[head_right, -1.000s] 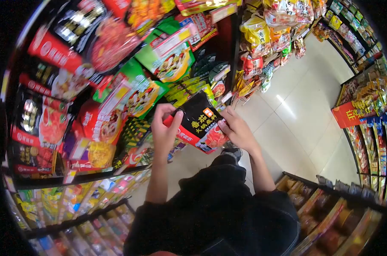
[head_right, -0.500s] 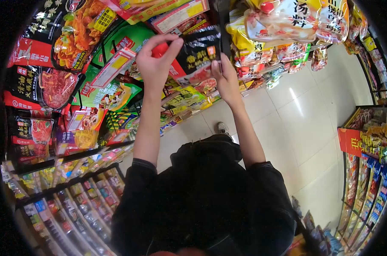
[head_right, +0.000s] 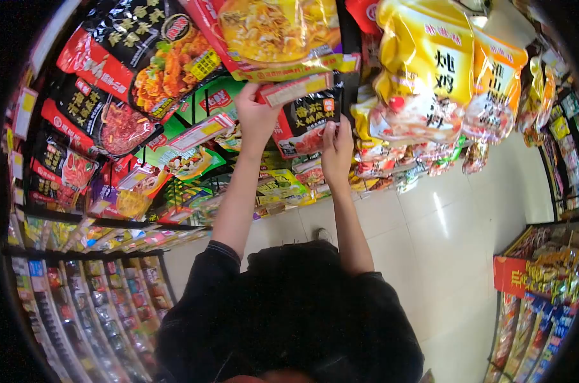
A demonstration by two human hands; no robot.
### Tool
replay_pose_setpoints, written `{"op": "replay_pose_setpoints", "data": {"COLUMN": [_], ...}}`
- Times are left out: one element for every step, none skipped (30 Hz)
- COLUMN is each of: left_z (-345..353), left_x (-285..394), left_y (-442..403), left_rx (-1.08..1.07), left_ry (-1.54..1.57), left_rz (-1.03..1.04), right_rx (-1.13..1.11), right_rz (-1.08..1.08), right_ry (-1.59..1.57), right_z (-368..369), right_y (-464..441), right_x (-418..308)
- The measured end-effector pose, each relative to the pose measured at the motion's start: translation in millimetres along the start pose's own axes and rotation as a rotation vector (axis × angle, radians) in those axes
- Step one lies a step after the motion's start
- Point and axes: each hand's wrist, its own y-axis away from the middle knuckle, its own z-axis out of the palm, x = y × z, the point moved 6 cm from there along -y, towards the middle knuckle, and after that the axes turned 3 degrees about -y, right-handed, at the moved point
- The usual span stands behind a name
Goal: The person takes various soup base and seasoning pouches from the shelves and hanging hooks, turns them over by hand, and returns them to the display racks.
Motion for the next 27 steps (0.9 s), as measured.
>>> {"op": "replay_pose_setpoints", "data": {"left_z": [2.0,3.3,1.6,0.9,1.8,1.8,2.1,3.2,4.3,7.2,7.6,7.7,8.6,9.8,11.1,10.7,10.8,9.4,8.9,10.2,12.3,11.1,7.7,2.5,-1.8,-2.1,-1.2], "left_x": [0.2,-2.0,-13.8,-16.7,-19.2,-16.1,-14.1,-13.2,-14.6,-23.0,-33.8,-31.7,-31.7,-40.5,-41.2,-42.7,-44.1,-19.7,-8.8,-13.6,-23.9,-21.0,-18.1,-16.3,-14.0,-3.5,-5.5], "left_y": [-2.8,-4.0,-5.1,-6.7,-6.8,-6.4,-5.7,-4.8,-4.2,-5.4,-2.0,-3.7,-5.7,-8.3,-12.9,-15.3,-15.6,-20.3,-21.4,-23.1,-25.2,-23.4,-18.4,-12.5,-11.8,-9.9,-7.7], "left_rx": [-0.005,-0.026,-0.06,-0.058,-0.059,-0.077,-0.066,-0.055,-0.042,-0.052,-0.049,-0.041,-0.039,-0.041,-0.045,-0.052,-0.065,-0.079,-0.095,-0.107,-0.118,-0.125,-0.065,-0.014,0.031,0.105,0.142], "left_ry": [0.061,0.099,-0.02,-0.019,-0.015,-0.022,0.03,0.081,0.131,0.24,0.228,0.177,0.124,0.101,0.084,0.07,0.073,0.077,0.083,0.098,0.114,0.131,0.15,0.056,-0.04,0.009,-0.014], "left_rz": [-0.01,-0.018,-0.003,0.01,0.02,-0.019,-0.037,-0.055,-0.076,-0.129,-0.248,-0.15,-0.053,-0.096,-0.14,-0.187,-0.23,-0.274,-0.319,-0.283,-0.255,-0.231,-0.209,-0.22,-0.216,-0.139,-0.124], "right_rx": [-0.007,-0.018,0.025,0.006,-0.011,0.004,0.014,0.023,0.029,0.049,0.063,0.104,0.149,0.1,0.109,0.107,0.107,0.1,0.095,0.089,0.089,0.086,0.079,0.031,0.015,0.002,-0.01], "right_rz": [0.014,0.029,-0.035,-0.004,0.03,0.017,0.021,0.026,0.035,0.018,0.036,-0.003,-0.041,0.027,0.007,0.025,0.045,0.051,0.058,0.07,0.062,0.058,0.059,0.07,0.014,-0.046,-0.104], "right_ry": [-0.004,-0.01,0.002,-0.011,-0.019,0.004,-0.013,-0.031,-0.048,-0.046,0.021,0.025,0.028,0.039,0.077,0.079,0.085,0.094,0.105,0.118,0.091,0.067,0.046,0.053,0.107,0.157,0.208], "right_z": [-0.9,0.2,1.8,3.7,4.1,4.3,3.8,3.4,3.5,2.8,-1.6,-1.9,-2.5,-3.5,-2.7,-1.4,-0.8,0.0,0.1,-1.1,-2.2,-1.5,-2.4,-5.2,-8.0,-10.9,-15.2], "right_y": [1.7,1.9,1.5,0.8,2.9,3.8,4.0,4.2,5.1,3.8,4.9,5.9,5.8,4.7,5.6,6.7,7.3,6.3,6.1,8.3,11.5,13.6,18.6,22.2,28.7,36.9,47.5], "right_x": [-6.9,-11.3,-2.0,-5.3,-8.4,-9.8,-11.1,-12.3,-11.9,-10.6,-10.6,-6.7,-5.3,0.2,-2.0,-2.0,-2.5,-3.8,-4.7,-4.8,-4.9,-3.9,-2.6,-2.7,-11.5,-23.2,-35.2]}}
